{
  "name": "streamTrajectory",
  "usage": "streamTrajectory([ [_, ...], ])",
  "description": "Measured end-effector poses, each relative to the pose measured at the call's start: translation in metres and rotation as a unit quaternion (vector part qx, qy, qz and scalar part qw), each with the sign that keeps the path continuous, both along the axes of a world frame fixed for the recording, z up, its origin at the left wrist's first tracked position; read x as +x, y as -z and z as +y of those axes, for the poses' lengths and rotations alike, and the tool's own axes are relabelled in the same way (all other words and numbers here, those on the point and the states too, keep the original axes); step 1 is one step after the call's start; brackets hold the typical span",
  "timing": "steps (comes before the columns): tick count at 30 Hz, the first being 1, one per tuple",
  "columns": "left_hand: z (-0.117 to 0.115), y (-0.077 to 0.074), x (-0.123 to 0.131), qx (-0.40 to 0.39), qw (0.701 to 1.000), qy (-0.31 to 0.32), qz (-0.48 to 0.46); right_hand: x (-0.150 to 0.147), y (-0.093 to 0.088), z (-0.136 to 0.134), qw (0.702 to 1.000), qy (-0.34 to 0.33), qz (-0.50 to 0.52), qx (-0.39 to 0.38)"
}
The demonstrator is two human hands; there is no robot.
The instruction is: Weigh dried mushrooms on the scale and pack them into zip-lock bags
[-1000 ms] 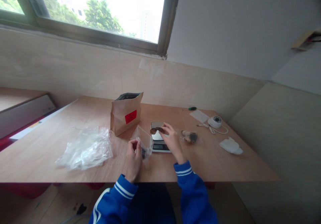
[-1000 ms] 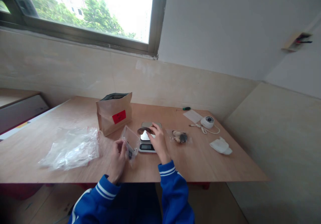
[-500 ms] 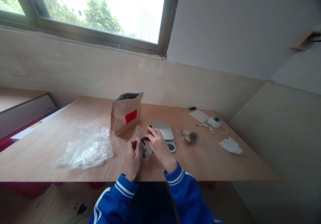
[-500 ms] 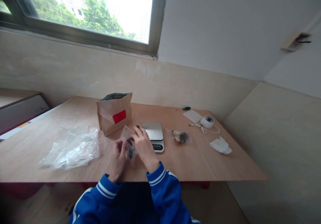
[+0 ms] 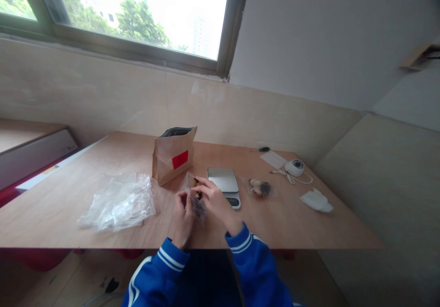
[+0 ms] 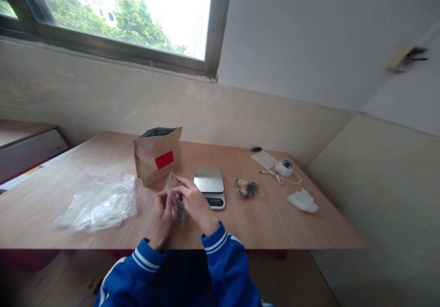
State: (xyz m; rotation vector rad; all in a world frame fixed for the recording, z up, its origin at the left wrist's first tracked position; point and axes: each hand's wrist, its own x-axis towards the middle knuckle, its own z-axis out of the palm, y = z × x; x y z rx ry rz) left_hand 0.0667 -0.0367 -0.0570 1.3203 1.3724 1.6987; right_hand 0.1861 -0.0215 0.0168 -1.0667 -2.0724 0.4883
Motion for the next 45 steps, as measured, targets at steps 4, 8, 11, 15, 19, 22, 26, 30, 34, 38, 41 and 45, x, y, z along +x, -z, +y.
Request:
streamTrajectory([
  [4, 0.000, 0.002, 0.000, -0.008, 1.000, 0.012, -0.027, -0.003, 0.001, 0.000, 0.998, -0.032, 0.038, -0.022],
  [8, -0.001, 0.002, 0.000, -0.009, 0.998, 0.015, -0.053, -0.002, 0.001, -0.002, 0.997, -0.020, 0.067, -0.012],
  [11, -0.002, -0.001, 0.000, 0.000, 0.998, -0.018, -0.061, 0.002, -0.002, -0.006, 0.996, 0.023, 0.085, 0.009],
  [15, -0.003, -0.004, 0.000, 0.003, 0.996, -0.069, -0.062, 0.008, 0.001, -0.018, 0.993, 0.062, 0.101, 0.005],
  [19, -0.003, -0.005, 0.000, 0.021, 0.994, -0.072, -0.079, 0.008, 0.016, -0.029, 0.990, 0.056, 0.114, -0.057],
  [22, -0.004, -0.007, 0.001, 0.041, 0.994, -0.058, -0.089, 0.004, 0.024, -0.034, 0.979, 0.065, 0.164, -0.105],
  [26, -0.006, -0.007, 0.001, 0.055, 0.995, -0.021, -0.078, 0.000, 0.023, -0.036, 0.964, 0.079, 0.227, -0.118],
  [30, -0.005, -0.006, -0.003, 0.083, 0.995, -0.055, 0.006, 0.001, 0.018, -0.037, 0.948, 0.116, 0.276, -0.109],
  [34, -0.003, -0.007, -0.003, 0.032, 0.992, -0.123, -0.007, 0.006, 0.017, -0.039, 0.921, 0.132, 0.345, -0.125],
  [38, 0.000, -0.003, 0.000, -0.050, 0.993, -0.026, -0.101, 0.010, 0.018, -0.041, 0.896, 0.130, 0.398, -0.148],
  [41, 0.002, 0.000, 0.000, -0.044, 0.992, 0.005, -0.119, 0.010, 0.019, -0.042, 0.850, 0.150, 0.479, -0.157],
  [45, 0.002, -0.001, -0.001, -0.039, 0.992, 0.070, -0.102, 0.004, 0.016, -0.043, 0.763, 0.160, 0.600, -0.181],
])
